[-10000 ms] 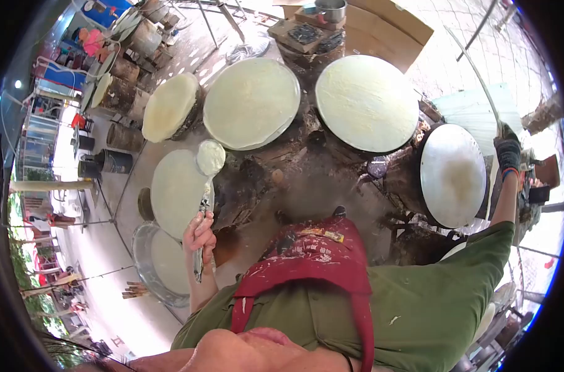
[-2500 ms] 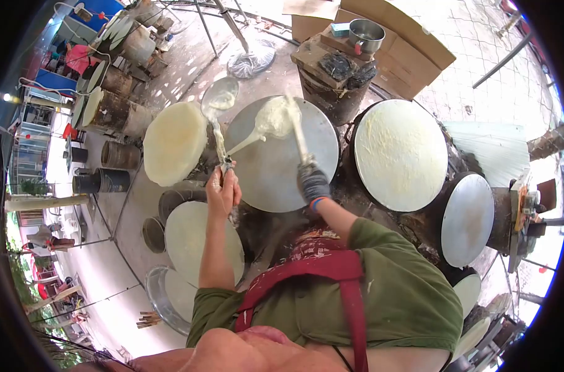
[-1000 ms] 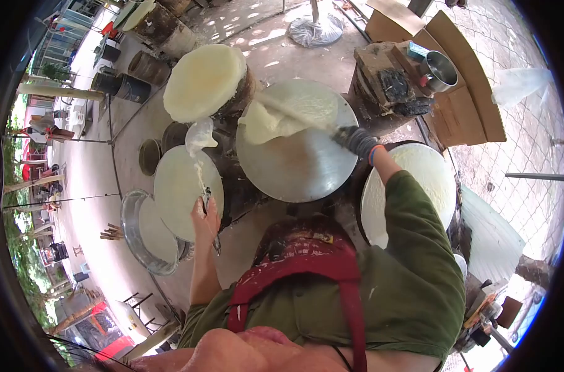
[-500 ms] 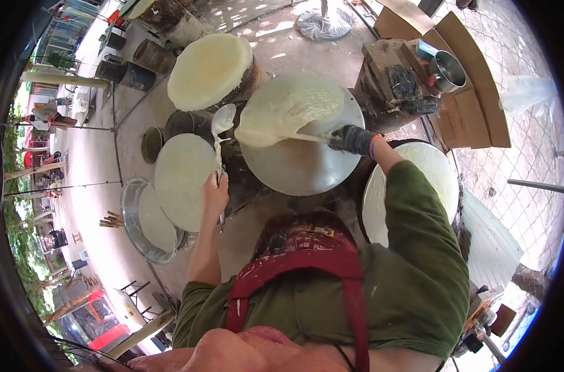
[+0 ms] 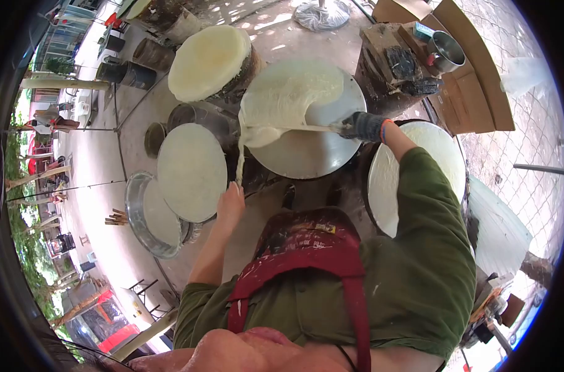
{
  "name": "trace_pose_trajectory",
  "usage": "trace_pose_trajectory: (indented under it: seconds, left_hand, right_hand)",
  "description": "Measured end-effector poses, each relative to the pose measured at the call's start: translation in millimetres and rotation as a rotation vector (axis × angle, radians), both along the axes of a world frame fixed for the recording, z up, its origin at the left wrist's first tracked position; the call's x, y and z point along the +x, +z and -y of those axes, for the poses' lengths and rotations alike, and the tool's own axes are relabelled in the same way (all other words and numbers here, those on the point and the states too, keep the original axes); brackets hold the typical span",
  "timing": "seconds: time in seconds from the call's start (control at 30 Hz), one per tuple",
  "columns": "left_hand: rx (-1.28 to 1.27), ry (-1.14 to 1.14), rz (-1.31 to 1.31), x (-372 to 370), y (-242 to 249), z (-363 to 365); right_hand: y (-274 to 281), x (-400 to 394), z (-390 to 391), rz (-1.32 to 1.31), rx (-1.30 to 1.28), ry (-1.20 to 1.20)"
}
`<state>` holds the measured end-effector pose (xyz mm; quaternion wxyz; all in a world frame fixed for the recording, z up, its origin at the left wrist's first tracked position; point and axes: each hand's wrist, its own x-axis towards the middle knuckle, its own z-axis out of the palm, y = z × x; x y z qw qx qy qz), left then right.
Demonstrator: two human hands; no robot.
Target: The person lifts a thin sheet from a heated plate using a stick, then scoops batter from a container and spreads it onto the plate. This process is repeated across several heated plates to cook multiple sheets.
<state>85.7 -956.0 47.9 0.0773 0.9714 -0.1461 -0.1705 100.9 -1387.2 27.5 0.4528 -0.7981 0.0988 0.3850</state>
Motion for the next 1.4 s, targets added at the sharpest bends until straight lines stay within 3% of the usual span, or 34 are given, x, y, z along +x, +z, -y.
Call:
trace_pose_trajectory:
  seconds: [0.1,0.17,0.23,0.3,0.37,0.4,0.47,0.53,0.63,0.73,0.83,0.93,1.03,1.07,1.17,1.2,1.3,1.4]
  left_hand:
    - [-0.068,-0.076,-0.040,-34,-8,-11]
    - [-0.154,-0.126,-0.112,-45,-15,-17]
    - [-0.317,-0.142,-0.293,-22,7,-21]
    - [-0.547,-0.156,-0.390,8,25,-36]
    - [-0.735,-0.038,-0.304,27,22,-54]
    - [-0.844,0.007,-0.301,40,18,-65]
    - [-0.998,0.053,-0.331,68,21,-81]
    - [-1.089,0.075,-0.402,85,48,-88]
    - [-1.035,0.120,-0.523,91,83,-103]
    - [-1.060,0.041,-0.536,89,81,-112]
    - [-1.042,-0.100,-0.507,88,75,-113]
    - [-1.092,0.049,-0.685,75,86,-100]
    - [-1.106,0.062,-0.719,64,96,-81]
    - [-1.099,0.049,-0.719,59,99,-72]
    - [-1.075,0.021,-0.694,46,105,-42]
    - [-1.065,0.018,-0.672,41,106,-31]
    - [-1.056,0.041,-0.661,22,109,0]
    - [-1.043,0.035,-0.622,5,113,25]
  right_hand:
    - [-14,-57,4,0.052,-0.023,-0.055]
    - [-6,-109,-19,-0.015,0.345,-0.372]
    - [-66,-162,-72,0.100,0.903,-0.824]
    - [-63,-159,-139,-0.072,1.120,-0.937]
    - [-41,-122,-213,-0.075,1.398,-0.955]
    - [-29,-90,-258,-0.024,1.270,-1.253]
    - [-58,-35,-327,0.062,1.109,-1.300]
    - [-61,13,-378,0.120,0.680,-1.233]
    - [-168,49,-402,0.202,-0.221,-0.994]
    - [-167,-3,-393,0.482,-0.384,-1.068]
    - [-66,-52,-374,0.264,-0.389,-1.190]
    - [-107,-80,-331,0.233,-0.168,-1.316]
    - [-151,-82,-339,0.720,-1.198,-0.288]
    - [-117,-79,-354,0.627,-1.085,-0.140]
    - [-62,-105,-346,0.279,-0.641,-0.682]
    - [-100,-121,-327,0.446,-0.684,-0.764]
    - [-66,-136,-254,0.364,-0.615,-0.848]
    - [-115,-136,-212,0.552,-0.537,-0.702]
